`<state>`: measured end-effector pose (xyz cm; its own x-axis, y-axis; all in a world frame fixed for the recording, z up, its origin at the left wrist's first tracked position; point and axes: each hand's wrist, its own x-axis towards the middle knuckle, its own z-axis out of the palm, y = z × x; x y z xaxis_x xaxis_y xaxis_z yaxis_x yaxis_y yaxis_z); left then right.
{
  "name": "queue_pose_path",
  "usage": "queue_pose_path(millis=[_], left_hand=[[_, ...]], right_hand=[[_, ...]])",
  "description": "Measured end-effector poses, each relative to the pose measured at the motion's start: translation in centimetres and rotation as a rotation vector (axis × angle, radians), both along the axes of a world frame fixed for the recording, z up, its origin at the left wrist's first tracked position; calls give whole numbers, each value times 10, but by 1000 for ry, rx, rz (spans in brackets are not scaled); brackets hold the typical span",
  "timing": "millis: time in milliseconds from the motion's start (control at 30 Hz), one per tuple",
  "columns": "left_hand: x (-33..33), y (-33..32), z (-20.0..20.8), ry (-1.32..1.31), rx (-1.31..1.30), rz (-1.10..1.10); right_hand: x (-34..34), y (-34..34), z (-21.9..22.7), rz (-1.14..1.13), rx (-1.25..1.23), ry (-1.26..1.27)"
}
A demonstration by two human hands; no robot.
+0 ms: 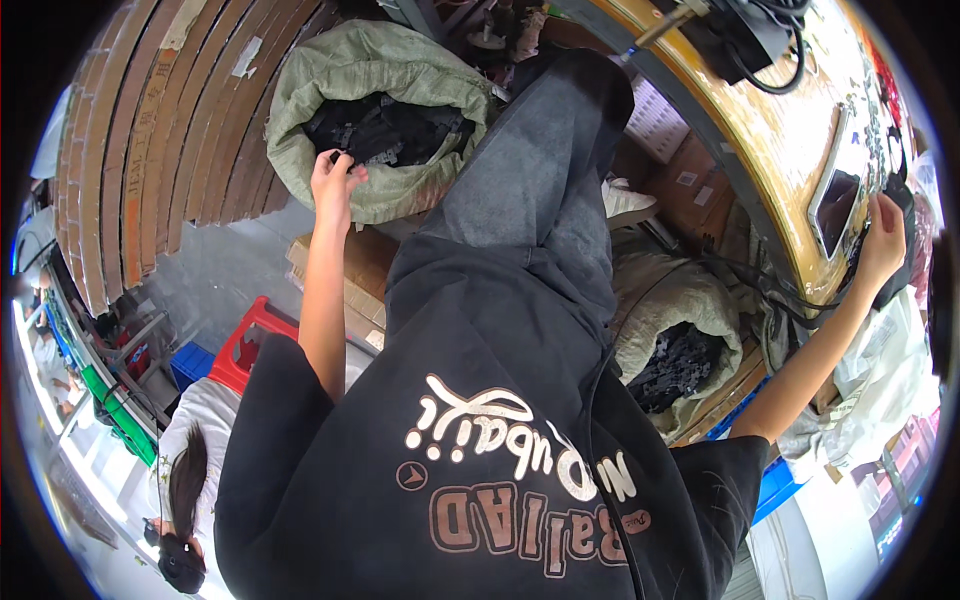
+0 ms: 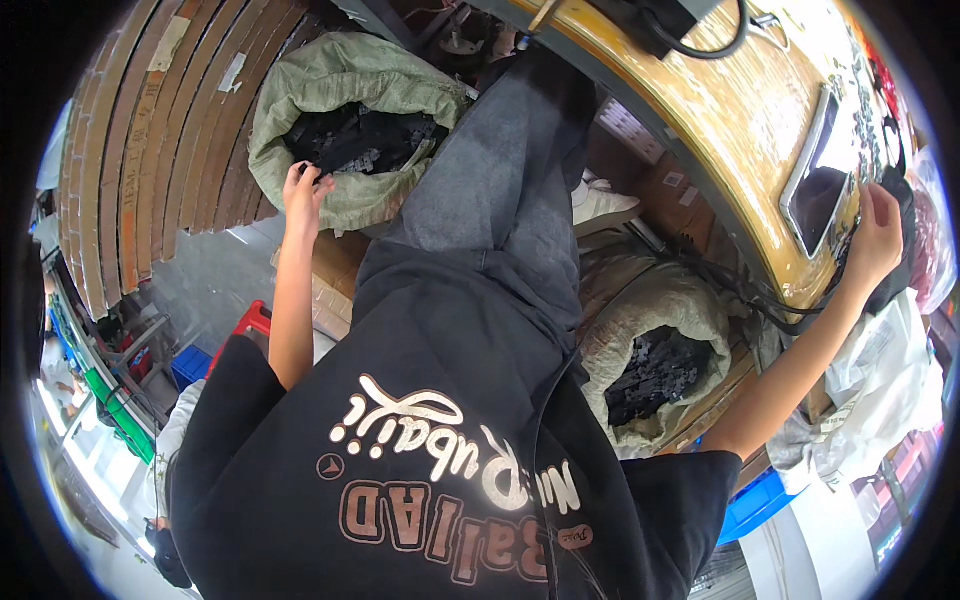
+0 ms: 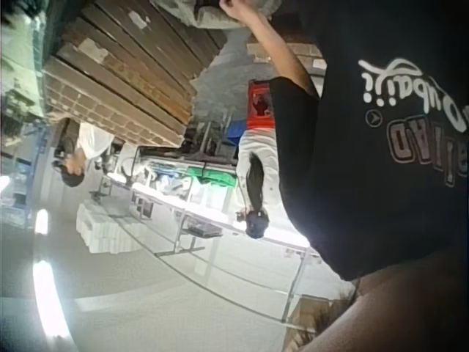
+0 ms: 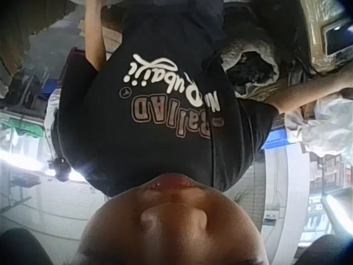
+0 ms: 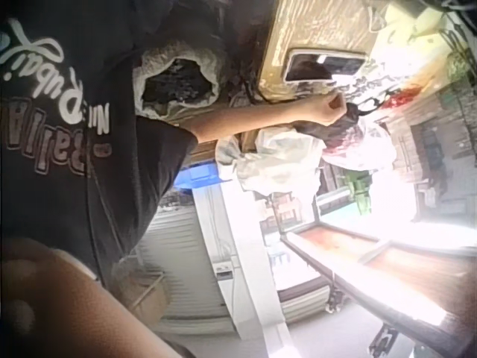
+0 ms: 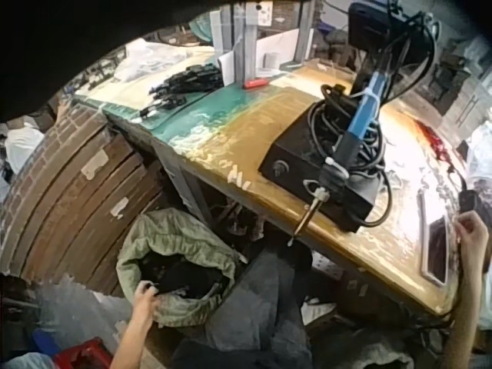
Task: The recorder is assembling small plastic parts by inserting a white component into a larger black housing.
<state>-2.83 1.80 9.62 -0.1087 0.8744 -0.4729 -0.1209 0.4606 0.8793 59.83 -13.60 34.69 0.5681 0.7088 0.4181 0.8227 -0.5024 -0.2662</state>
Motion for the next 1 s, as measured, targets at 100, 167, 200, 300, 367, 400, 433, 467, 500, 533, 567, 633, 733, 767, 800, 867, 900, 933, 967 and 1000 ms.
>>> queue_pose_path(millis=[100, 167, 200, 300, 367, 400, 433, 467, 500, 533, 567, 633, 733, 767, 800, 867, 900, 933, 967, 1000], left_hand=[[15, -15, 36, -310, -4, -157], [37, -23, 62, -374, -23, -245], [51, -27, 75, -443, -40, -317], [81, -35, 90, -557, -54, -720], [103, -38, 101, -578, -79, -1001], [116, -44, 108, -584, -86, -1113], [128, -53, 112, -591, -119, -1160], [135, -60, 113, -565, -71, -1270], [143, -69, 117, -592, -126, -1278], [149, -76, 123, -623, -181, -1291], [152, -81, 131, -606, -216, -1295], [149, -88, 135, -675, -294, -1314], [140, -94, 141, -762, -326, -1252], [139, -92, 147, -690, -283, -1295], [140, -93, 148, -691, -287, -1300], [143, -96, 151, -364, -307, -1219], [143, -96, 151, -381, -308, -1178], [142, -99, 149, -375, -308, -1173], [142, -103, 144, -546, -394, -999], [143, -106, 142, -708, -477, -818]], right_hand=[[23, 0, -8, 35, -47, 39], [27, 3, -9, 20, -127, 42], [19, 5, -7, -4, -138, 46], [23, 8, -8, 1, -146, 21], [10, 5, 0, -33, -144, 26], [3, 1, 2, -16, -39, 46], [-1, -3, 5, 2, 65, 66], [-4, -10, 10, 27, 101, 82], [-23, -13, 17, -37, 123, 10], [-48, -17, 26, -106, 142, -68], [-63, -23, 28, -113, 140, -64], [-89, -39, 29, -21, 258, 84], [-128, -57, 22, 118, 440, 301], [-148, -57, 19, 140, 465, 352], [-166, -57, 14, 159, 488, 396], [-193, -58, 6, 343, 466, 585], [-206, -55, -5, 386, 476, 687], [-218, -52, -18, 436, 511, 855], [-231, -50, -26, 411, 489, 999], [-241, -49, -37, 375, 470, 1147]])
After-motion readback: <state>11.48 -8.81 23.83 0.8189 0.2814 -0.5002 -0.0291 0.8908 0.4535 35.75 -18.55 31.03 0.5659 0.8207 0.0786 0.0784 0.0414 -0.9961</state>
